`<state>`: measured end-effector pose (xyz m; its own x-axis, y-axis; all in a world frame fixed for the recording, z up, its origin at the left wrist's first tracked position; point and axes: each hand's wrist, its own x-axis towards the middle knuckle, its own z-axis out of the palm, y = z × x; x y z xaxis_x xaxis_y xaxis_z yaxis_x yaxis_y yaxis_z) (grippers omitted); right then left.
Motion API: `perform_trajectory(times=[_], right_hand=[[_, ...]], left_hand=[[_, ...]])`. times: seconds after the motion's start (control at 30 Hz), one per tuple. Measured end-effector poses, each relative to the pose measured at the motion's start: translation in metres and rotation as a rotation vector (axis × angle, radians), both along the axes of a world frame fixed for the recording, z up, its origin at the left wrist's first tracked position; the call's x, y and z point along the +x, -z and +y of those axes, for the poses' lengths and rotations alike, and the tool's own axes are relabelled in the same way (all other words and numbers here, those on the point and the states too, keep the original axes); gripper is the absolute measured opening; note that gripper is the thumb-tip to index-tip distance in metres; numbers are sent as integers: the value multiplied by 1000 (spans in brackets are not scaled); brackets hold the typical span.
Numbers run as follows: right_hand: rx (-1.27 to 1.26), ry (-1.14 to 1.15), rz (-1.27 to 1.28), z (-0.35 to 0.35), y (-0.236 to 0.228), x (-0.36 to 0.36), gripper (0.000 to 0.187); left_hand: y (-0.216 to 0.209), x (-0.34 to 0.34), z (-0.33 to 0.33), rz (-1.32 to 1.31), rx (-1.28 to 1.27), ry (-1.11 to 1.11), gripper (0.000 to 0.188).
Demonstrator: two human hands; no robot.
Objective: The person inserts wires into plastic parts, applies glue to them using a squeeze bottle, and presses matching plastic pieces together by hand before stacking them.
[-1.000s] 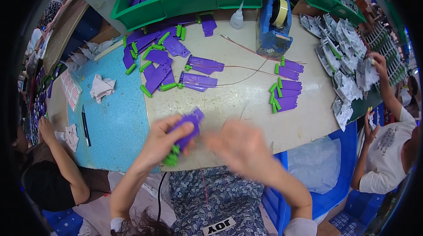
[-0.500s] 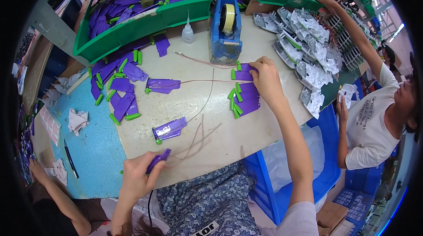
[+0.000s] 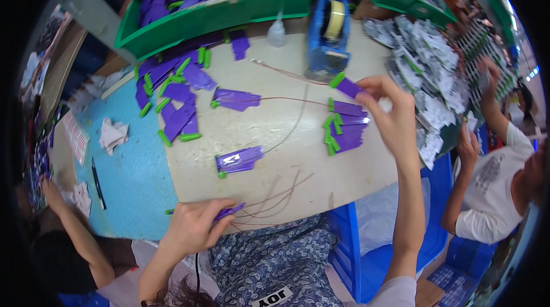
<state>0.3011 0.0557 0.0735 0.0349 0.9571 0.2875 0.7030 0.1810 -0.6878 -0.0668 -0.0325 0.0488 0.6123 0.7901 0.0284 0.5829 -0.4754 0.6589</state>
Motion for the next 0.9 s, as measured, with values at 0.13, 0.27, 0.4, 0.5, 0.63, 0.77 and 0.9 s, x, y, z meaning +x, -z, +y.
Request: perform_trajectory(times=[0.13,0.27,0.4,0.5,0.63,0.77,0.9], right_hand=[[-241,-360,205,-37,10,-116,17],[-391,-379,227,-23,43,-153,16],[-318,-388,108,-18,59,-166,16],[3,-455,-215,-20,51,-170,18],[-357,-410,68,-29,42,-170,25],[-651,-364,590,-43,40,-165,33],[-499,-382,720,-58,41,-164,35]], left_hand=[[10,-8,-5,83,80,37,19],[15,-15,4,-23,157,-12,23],[19,-8,10,159,137,-41,16],[21,-10,12,203,114,-33,14],[12,-19,20,23,6,-159,16],[9,-20,28,-206,-294,-325,23],[8,6,29,-466,-41,-267,30]])
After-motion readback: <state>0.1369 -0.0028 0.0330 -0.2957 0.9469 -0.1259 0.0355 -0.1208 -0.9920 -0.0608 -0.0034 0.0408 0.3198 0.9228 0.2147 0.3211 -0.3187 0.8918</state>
